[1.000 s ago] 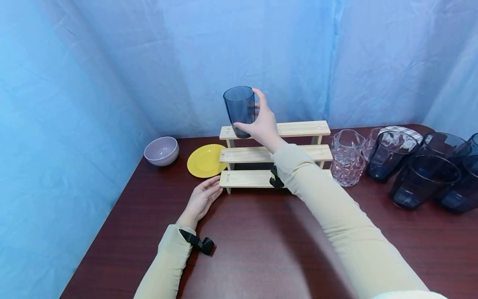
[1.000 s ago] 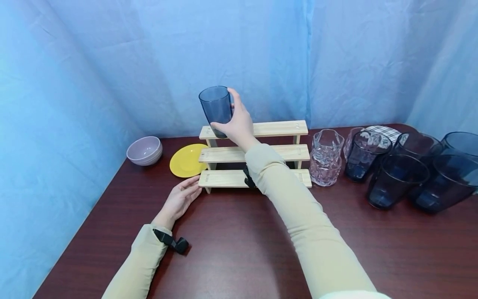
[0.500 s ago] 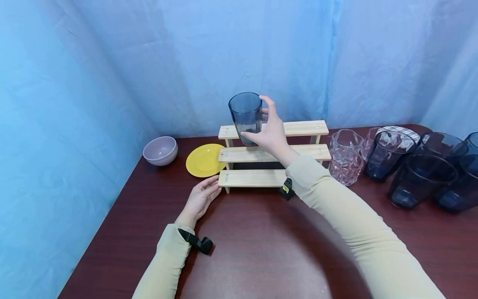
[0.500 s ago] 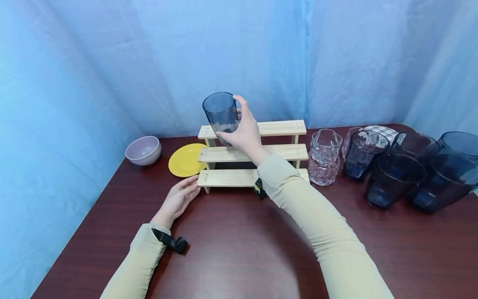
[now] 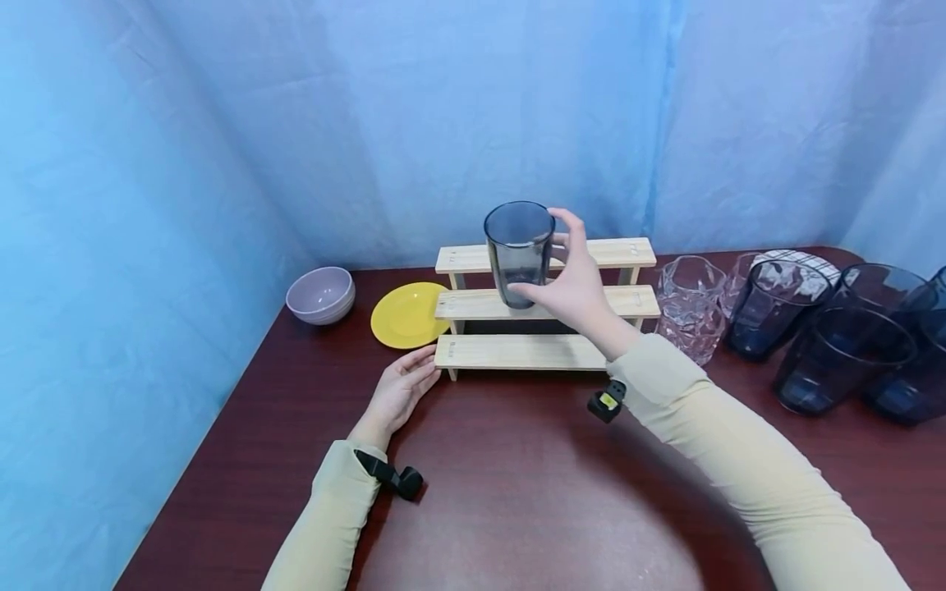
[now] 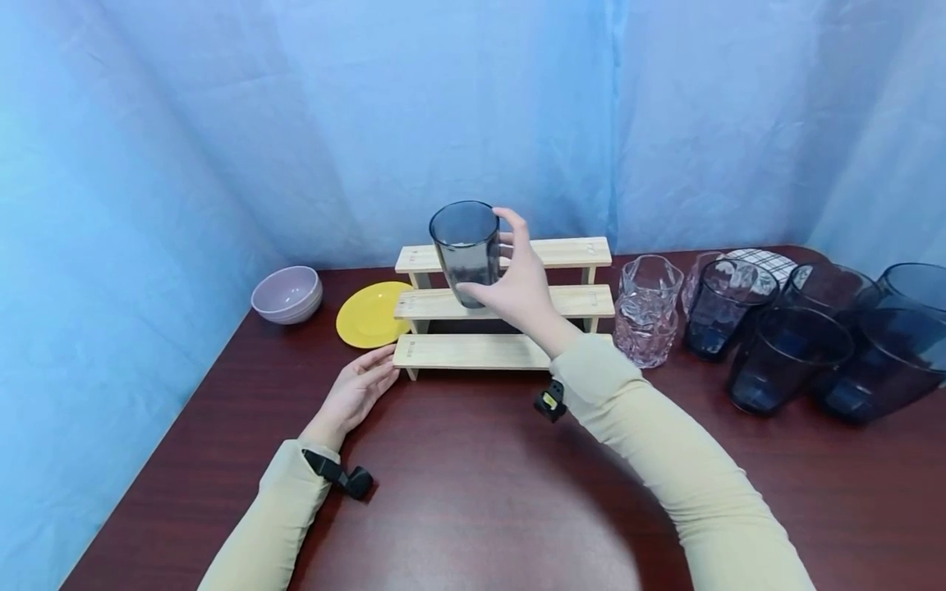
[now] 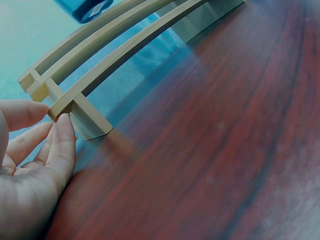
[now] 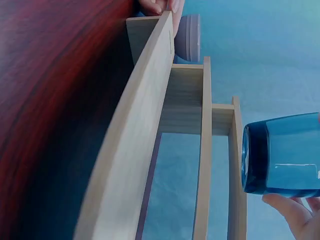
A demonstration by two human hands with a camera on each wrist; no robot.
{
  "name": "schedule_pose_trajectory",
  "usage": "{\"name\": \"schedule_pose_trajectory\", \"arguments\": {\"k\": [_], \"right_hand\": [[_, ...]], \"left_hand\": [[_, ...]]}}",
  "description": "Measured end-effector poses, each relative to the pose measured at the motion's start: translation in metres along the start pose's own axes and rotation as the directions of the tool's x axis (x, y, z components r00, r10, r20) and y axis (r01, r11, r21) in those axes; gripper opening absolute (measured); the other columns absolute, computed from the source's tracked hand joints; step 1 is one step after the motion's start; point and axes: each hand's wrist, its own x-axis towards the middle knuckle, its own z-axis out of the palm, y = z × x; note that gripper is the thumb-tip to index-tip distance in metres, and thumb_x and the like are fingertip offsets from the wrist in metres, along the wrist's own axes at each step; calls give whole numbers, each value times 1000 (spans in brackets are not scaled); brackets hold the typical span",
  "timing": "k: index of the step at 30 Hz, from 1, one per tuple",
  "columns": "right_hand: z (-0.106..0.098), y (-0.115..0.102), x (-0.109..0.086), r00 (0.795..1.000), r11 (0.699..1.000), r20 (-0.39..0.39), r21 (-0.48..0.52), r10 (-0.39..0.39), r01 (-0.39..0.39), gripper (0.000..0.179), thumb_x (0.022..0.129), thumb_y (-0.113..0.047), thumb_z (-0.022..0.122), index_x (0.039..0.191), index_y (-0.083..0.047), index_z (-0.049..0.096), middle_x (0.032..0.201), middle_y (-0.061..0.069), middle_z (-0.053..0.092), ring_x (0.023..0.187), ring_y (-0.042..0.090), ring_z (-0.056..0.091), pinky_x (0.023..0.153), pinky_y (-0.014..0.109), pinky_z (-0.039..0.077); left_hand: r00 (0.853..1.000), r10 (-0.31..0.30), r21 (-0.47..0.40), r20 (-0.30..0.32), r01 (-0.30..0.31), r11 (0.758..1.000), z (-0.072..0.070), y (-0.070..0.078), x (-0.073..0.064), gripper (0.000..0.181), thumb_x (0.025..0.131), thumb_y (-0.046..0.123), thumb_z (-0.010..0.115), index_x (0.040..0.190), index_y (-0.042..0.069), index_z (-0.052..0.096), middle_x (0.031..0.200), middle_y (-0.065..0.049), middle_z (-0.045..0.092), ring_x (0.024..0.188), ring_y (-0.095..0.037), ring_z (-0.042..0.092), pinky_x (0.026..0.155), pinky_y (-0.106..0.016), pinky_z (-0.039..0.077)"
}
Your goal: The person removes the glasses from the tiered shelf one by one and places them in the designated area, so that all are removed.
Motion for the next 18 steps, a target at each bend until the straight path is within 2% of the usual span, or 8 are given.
{"name": "schedule_pose_trajectory", "arguments": {"k": [5, 11, 18], "right_hand": [[-19, 3, -15, 999, 1000, 21, 0, -29, 29, 100, 70, -2, 82, 145, -22, 18, 123, 14, 51, 112, 29, 57, 74, 35, 57], [-36, 2, -33, 997, 1000, 80, -1, -11, 11, 104, 67, 4, 81, 146, -18, 18, 127, 18, 52, 115, 34, 54, 78, 41, 56], [-53, 2, -54, 991, 999, 125, 5, -47, 47, 108, 63, 10, 81, 148, -18, 21, 121, 21, 53, 120, 40, 51, 74, 15, 53]], "left_hand": [[1000, -3, -3, -2, 3, 1000, -1, -1, 0, 44, 96, -5, 44, 139, -8, 38, 109, -1, 58, 92, -3, 61, 83, -18, 51], [1000, -2, 7, -4, 2, 1000, -2, 0, 0, 44, 96, -5, 44, 140, -8, 37, 110, -1, 57, 92, -3, 60, 84, -17, 51], [1000, 10, -1, 12, -10, 1000, -1, -1, 0, 44, 96, -6, 44, 139, -10, 36, 107, 1, 59, 92, -2, 61, 84, -18, 51]]}}
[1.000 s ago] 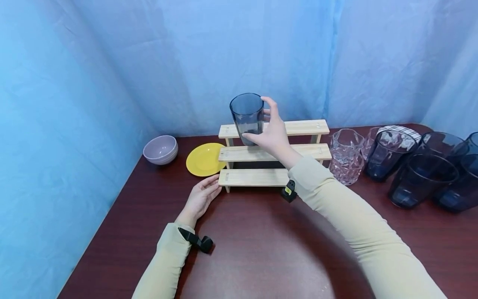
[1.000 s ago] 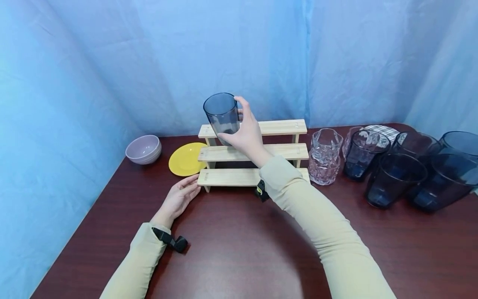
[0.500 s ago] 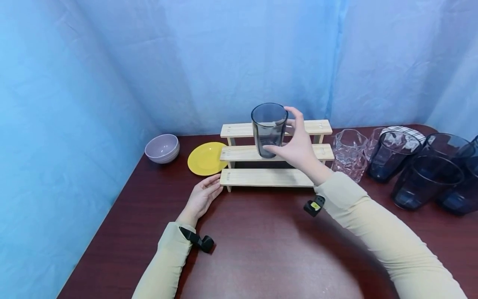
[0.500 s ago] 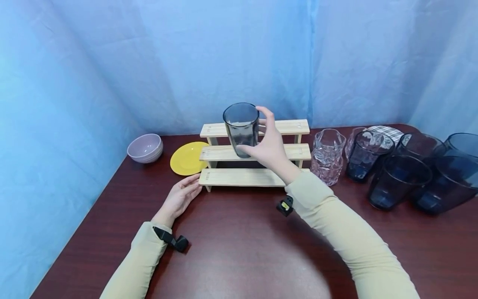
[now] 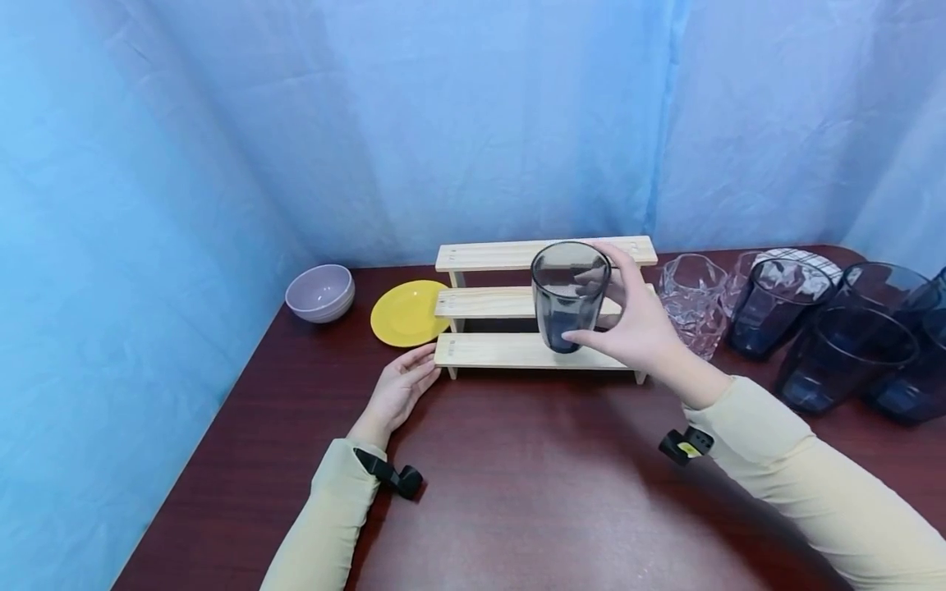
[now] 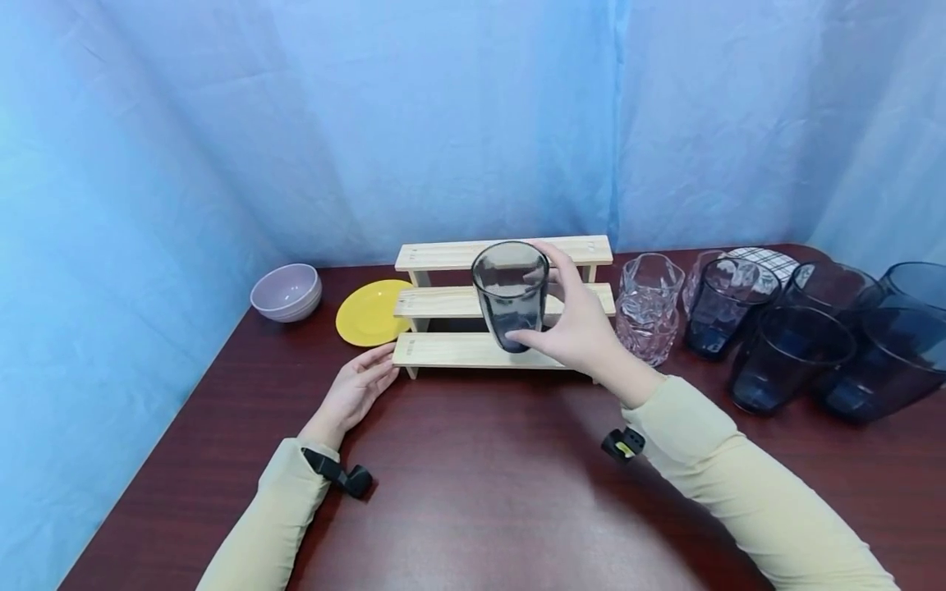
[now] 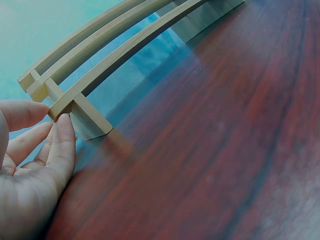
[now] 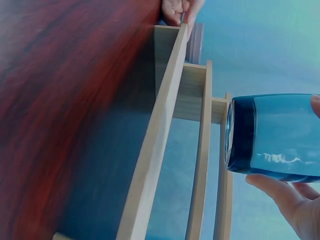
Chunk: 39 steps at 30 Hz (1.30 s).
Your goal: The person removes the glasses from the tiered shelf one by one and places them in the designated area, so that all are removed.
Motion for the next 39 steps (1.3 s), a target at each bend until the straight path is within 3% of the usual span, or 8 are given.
{"name": "schedule_pose_trajectory", "arguments": {"k": [5, 11, 14, 20, 23, 29, 34, 39], "right_hand": [[-11, 3, -16, 999, 997, 16, -68, 31, -30, 107, 63, 9, 82, 148, -18, 22, 123, 19, 54, 115, 34, 56, 73, 13, 53], [-28, 11, -37, 999, 990, 32, -137, 19, -14, 107, 63, 10, 81, 147, -17, 22, 126, 19, 52, 103, -8, 54, 72, 13, 53], [-37, 13, -47, 999, 987, 40, -162, 0, 6, 106, 62, 9, 82, 147, -15, 24, 127, 23, 51, 102, -15, 50, 74, 10, 51], [-59, 18, -68, 1000, 944, 14, -330, 16, -11, 106, 57, -2, 89, 145, -19, 32, 118, 19, 61, 101, -21, 46, 74, 3, 40], [-68, 20, -75, 998, 932, 25, -361, 52, -40, 106, 58, -6, 89, 145, -19, 31, 114, 22, 63, 93, -20, 50, 69, 5, 41], [-83, 27, -87, 989, 941, 58, -319, 138, -112, 108, 60, -3, 88, 147, -17, 24, 111, 29, 62, 71, -5, 63, 60, 11, 50], [-91, 32, -95, 983, 943, 65, -299, 172, -145, 109, 62, 0, 86, 148, -17, 21, 113, 32, 59, 72, -4, 64, 55, 18, 53], [-98, 35, -99, 978, 936, 61, -305, 201, -173, 109, 62, 1, 85, 148, -13, 19, 116, 41, 53, 79, -13, 57, 55, 18, 53]], "left_hand": [[1000, -2, 1, -1, 2, 1000, 1, -1, 0, 44, 96, -6, 44, 139, -10, 37, 107, 2, 59, 91, -2, 61, 84, -18, 51], [1000, -7, -2, -5, 7, 1000, 3, -1, -1, 44, 96, -6, 44, 139, -10, 37, 103, 3, 60, 90, -2, 61, 83, -17, 51], [1000, -12, -10, -15, 12, 1000, 4, -1, -2, 44, 96, -7, 43, 139, -9, 37, 102, 3, 60, 89, -2, 61, 82, -17, 52], [1000, -19, -5, -22, 19, 1000, 2, 0, -4, 43, 96, -7, 43, 139, -9, 38, 103, 2, 59, 89, -2, 61, 83, -18, 51], [1000, -12, 1, -21, 12, 1000, 2, 0, -4, 43, 96, -6, 43, 139, -8, 38, 108, 0, 58, 90, -2, 61, 83, -18, 51], [1000, -8, 15, -17, 8, 1000, 1, 0, -4, 44, 96, -6, 44, 139, -9, 37, 109, 0, 58, 90, -2, 61, 83, -17, 51], [1000, -10, 9, -21, 10, 1000, 2, 0, -5, 43, 96, -6, 44, 139, -9, 38, 106, 2, 59, 89, -2, 61, 83, -17, 51], [1000, -12, 9, -24, 12, 1000, 3, 1, -5, 43, 96, -6, 44, 139, -8, 38, 110, -1, 58, 91, -2, 61, 84, -18, 51]]}}
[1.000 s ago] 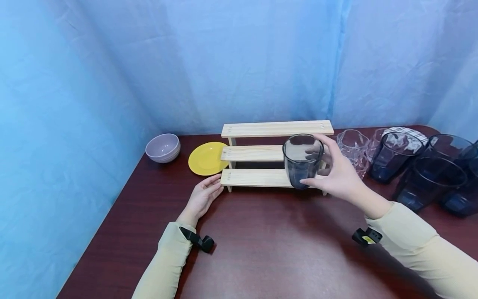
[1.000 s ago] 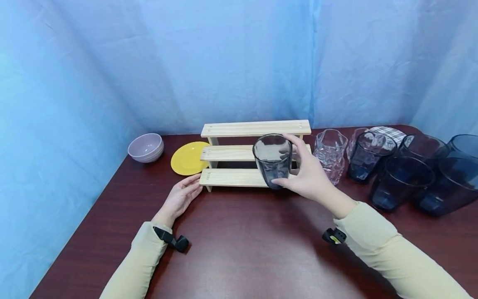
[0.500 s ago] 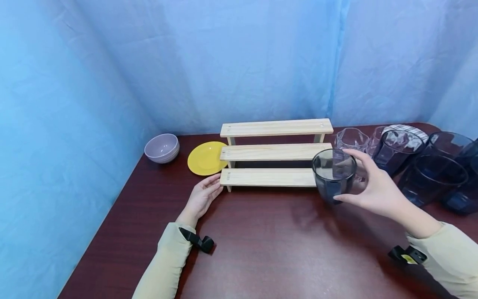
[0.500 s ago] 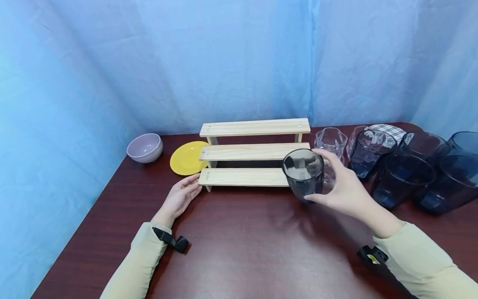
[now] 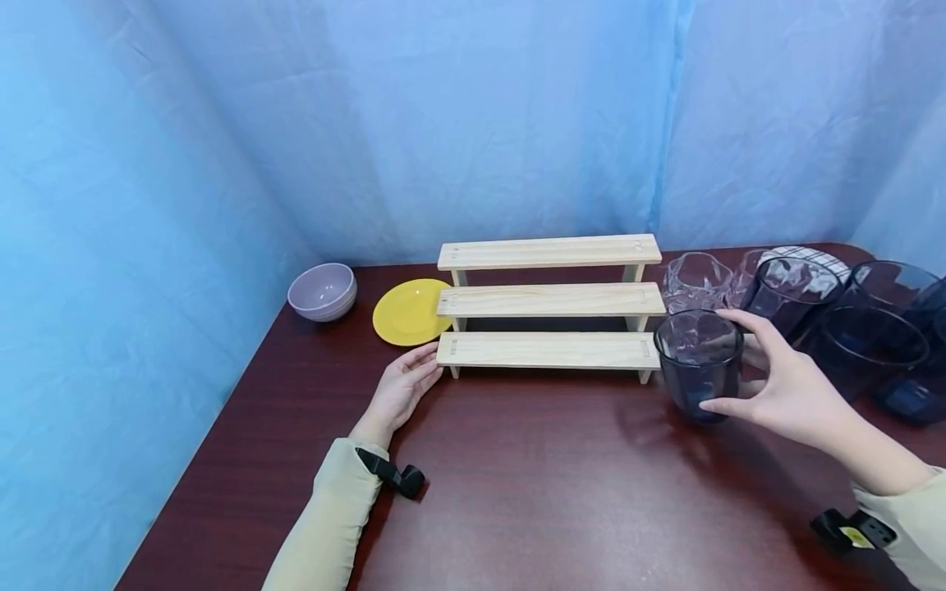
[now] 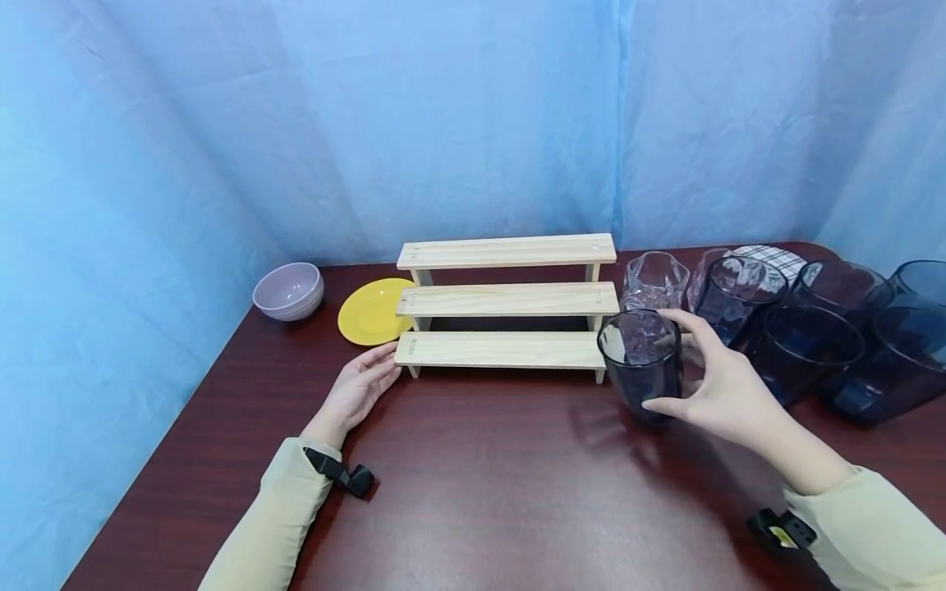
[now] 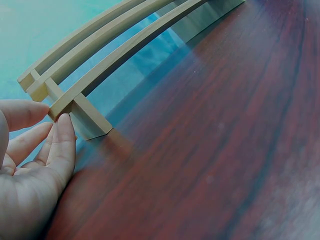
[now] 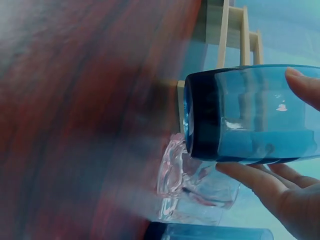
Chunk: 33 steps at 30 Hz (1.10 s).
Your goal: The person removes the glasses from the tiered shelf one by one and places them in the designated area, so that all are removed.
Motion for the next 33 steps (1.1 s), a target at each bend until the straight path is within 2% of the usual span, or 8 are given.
{"name": "schedule_pose_trajectory", "arguments": {"k": [6, 11, 17, 20, 21, 24, 27, 33], "right_hand": [[-4, 6, -2, 998, 996, -11, -59, 62, -63, 111, 62, -6, 87, 148, -12, 18, 118, 42, 50, 78, -16, 53, 55, 16, 52], [-3, 11, -3, 997, 997, -23, -28, 71, -72, 112, 62, -2, 86, 149, -15, 17, 124, 41, 45, 84, -21, 47, 57, 14, 52], [-5, 15, -5, 995, 996, -56, -33, 85, -87, 112, 64, -1, 85, 150, -15, 14, 116, 38, 53, 82, -20, 49, 59, 12, 51], [-7, 16, -5, 992, 993, -72, -52, 100, -104, 110, 65, -4, 85, 149, -11, 14, 105, 9, 64, 77, -17, 53, 58, 12, 51], [-7, 17, -5, 991, 992, -77, -62, 106, -111, 110, 65, -5, 85, 148, -10, 14, 105, 8, 65, 76, -17, 53, 58, 11, 50], [-8, 17, -6, 988, 987, -94, -92, 122, -130, 111, 64, -9, 87, 147, -8, 14, 102, 9, 67, 74, -18, 51, 56, 9, 48], [-8, 16, -8, 985, 978, -106, -142, 139, -154, 112, 63, -11, 88, 147, -7, 14, 111, 35, 58, 68, -17, 52, 54, 10, 46], [-9, 15, -10, 983, 972, -113, -172, 144, -162, 113, 63, -13, 88, 148, -9, 14, 112, 34, 56, 62, -11, 56, 52, 14, 47]], "left_hand": [[1000, -4, 12, -1, 4, 1000, -1, -1, 1, 44, 96, -5, 45, 139, -8, 38, 115, -5, 57, 93, -2, 61, 84, -18, 51], [1000, -11, 9, -7, 11, 1000, -1, -2, 2, 44, 95, -6, 44, 139, -8, 39, 115, -6, 56, 92, -3, 60, 84, -18, 51], [1000, -18, 11, -11, 18, 1000, 0, -2, 2, 44, 95, -6, 44, 139, -7, 39, 114, -6, 55, 93, -4, 59, 84, -18, 51], [1000, -15, 20, -6, 15, 1000, 0, 0, 1, 44, 96, -6, 43, 139, -7, 38, 116, -7, 54, 93, -3, 59, 84, -18, 51], [1000, -14, 18, -4, 14, 1000, 0, 0, 1, 44, 96, -6, 43, 139, -7, 38, 116, -7, 55, 92, -3, 59, 84, -17, 51], [1000, -13, 16, 1, 13, 1000, 0, 1, 1, 44, 96, -6, 43, 140, -7, 38, 118, -8, 54, 92, -3, 59, 84, -17, 51], [1000, -14, 11, -3, 14, 1000, -1, 1, 0, 44, 96, -6, 43, 139, -7, 38, 121, -10, 53, 92, -3, 60, 84, -17, 51], [1000, -16, 14, -4, 16, 1000, -2, 1, 1, 44, 95, -6, 44, 139, -7, 39, 119, -8, 54, 92, -3, 59, 84, -18, 51]]}}
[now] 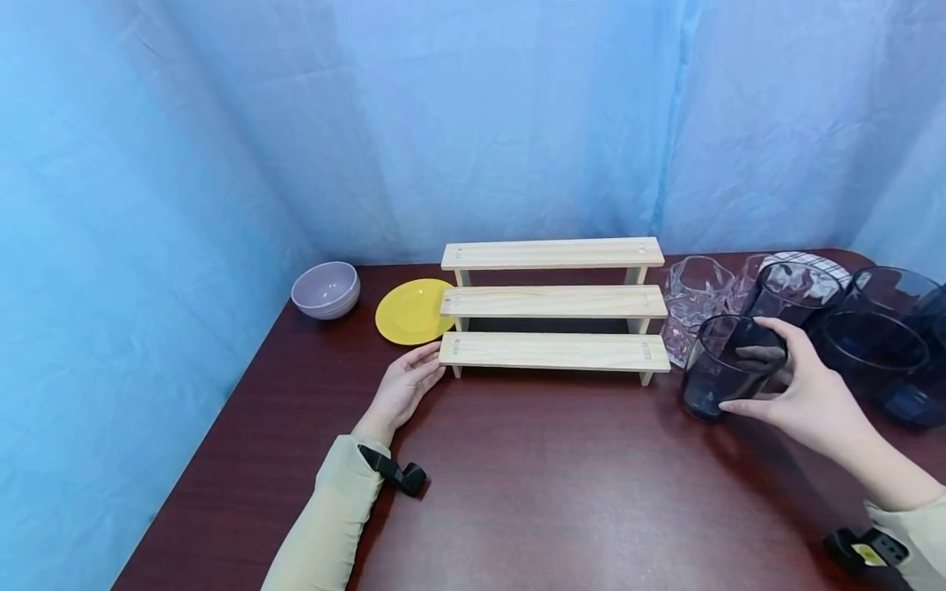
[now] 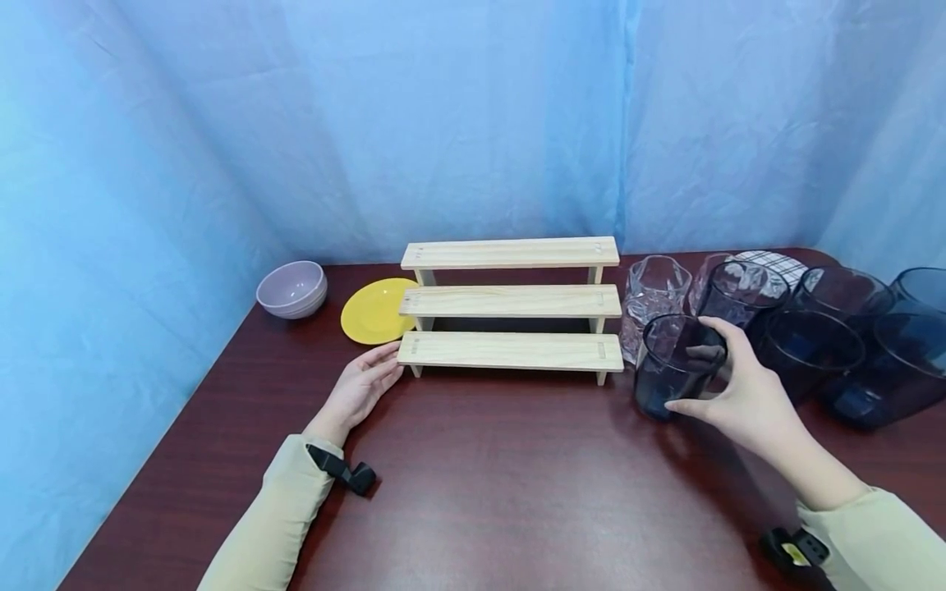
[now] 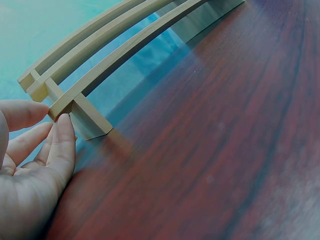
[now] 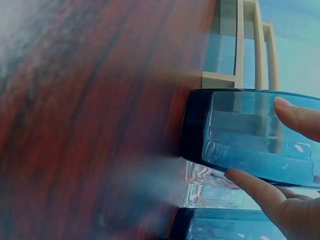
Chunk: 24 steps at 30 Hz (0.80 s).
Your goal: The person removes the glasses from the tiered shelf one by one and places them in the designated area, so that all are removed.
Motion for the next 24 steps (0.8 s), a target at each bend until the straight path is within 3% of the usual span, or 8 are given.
{"name": "schedule_pose_trajectory", "arguments": {"k": [8, 17, 24], "right_hand": [[-1, 2, 0, 1000, 998, -22, -62, 0, -1, 112, 64, -21, 88, 149, -12, 17, 109, 32, 60, 58, -6, 58, 51, 16, 43], [0, 0, 0, 995, 994, -97, -108, 16, -27, 109, 64, -24, 88, 148, -11, 20, 98, 30, 63, 54, -6, 52, 49, 21, 39], [1, -2, 1, 994, 992, -109, -115, 31, -44, 109, 65, -26, 87, 149, -11, 19, 106, 30, 61, 53, -5, 51, 49, 24, 39]], "left_hand": [[1000, 17, -36, -8, -18, 999, 1, -1, -1, 44, 95, -7, 44, 138, -10, 38, 102, 1, 58, 88, -3, 60, 82, -17, 51], [1000, 9, -6, -11, -9, 1000, 1, -2, -1, 44, 95, -5, 46, 138, -9, 39, 107, -1, 58, 89, -2, 61, 83, -17, 51], [1000, 12, -2, -9, -12, 1000, 1, -2, -1, 44, 96, -5, 46, 139, -8, 39, 108, -1, 57, 90, -3, 60, 83, -17, 51]]}}
